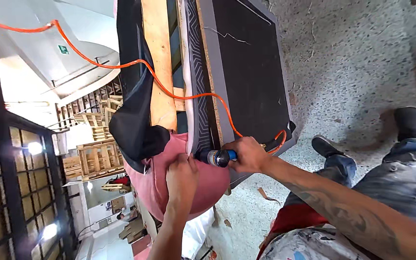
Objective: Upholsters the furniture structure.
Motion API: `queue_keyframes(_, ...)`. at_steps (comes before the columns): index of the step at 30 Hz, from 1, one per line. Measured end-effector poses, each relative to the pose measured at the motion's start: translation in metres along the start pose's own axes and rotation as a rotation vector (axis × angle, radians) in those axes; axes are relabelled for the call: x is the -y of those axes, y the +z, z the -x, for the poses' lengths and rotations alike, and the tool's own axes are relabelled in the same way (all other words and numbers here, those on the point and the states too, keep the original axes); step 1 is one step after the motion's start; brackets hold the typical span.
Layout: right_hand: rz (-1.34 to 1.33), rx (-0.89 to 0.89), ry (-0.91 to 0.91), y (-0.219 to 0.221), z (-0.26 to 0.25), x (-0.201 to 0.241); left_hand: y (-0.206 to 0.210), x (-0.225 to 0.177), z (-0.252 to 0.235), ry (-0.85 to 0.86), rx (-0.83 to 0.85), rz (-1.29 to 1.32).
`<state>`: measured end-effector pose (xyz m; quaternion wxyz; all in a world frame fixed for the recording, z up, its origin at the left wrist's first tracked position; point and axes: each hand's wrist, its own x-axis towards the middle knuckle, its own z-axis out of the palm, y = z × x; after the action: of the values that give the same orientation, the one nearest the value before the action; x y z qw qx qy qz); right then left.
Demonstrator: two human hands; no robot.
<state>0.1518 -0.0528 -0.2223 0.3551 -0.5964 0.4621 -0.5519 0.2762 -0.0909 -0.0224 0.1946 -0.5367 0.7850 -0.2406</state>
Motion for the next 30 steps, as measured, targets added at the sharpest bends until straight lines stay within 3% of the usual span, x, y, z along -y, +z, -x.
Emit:
queue_keyframes(4,0.033,0.089,0.024,-0.013,-0.004,0.0,-0.008,-0.006,-0.004,-0.055,0.019,0.046)
queue_keyframes(7,0.081,0.086,0.067,-0.038,-0.001,-0.012,-0.014,-0.016,-0.022,0.044,-0.035,0.047)
queue_keyframes(9,0.127,0.114,0.153,-0.064,-0.001,-0.023,-0.015,-0.032,-0.054,0.134,-0.002,-0.003)
queue_keyframes(12,0.194,0.105,0.291,-0.096,-0.002,-0.04,-0.011,-0.062,-0.12,0.087,0.129,-0.089)
queue_keyframes(14,0.224,0.09,0.364,-0.118,-0.002,-0.048,-0.009,-0.075,-0.158,0.076,0.122,-0.156)
queue_keyframes(19,0.247,0.106,0.478,-0.159,0.005,-0.052,-0.021,-0.082,-0.196,0.082,0.278,-0.258)
queue_keyframes(21,0.238,0.117,0.478,-0.165,0.001,-0.054,-0.022,-0.073,-0.201,0.093,0.32,-0.188)
queue_keyframes(26,0.178,0.031,0.324,-0.153,-0.037,-0.066,-0.017,-0.063,-0.193,0.04,0.175,0.059)
queue_keyframes(30,0.059,-0.112,0.107,-0.121,-0.103,-0.103,-0.014,-0.065,-0.198,0.134,0.165,-0.169)
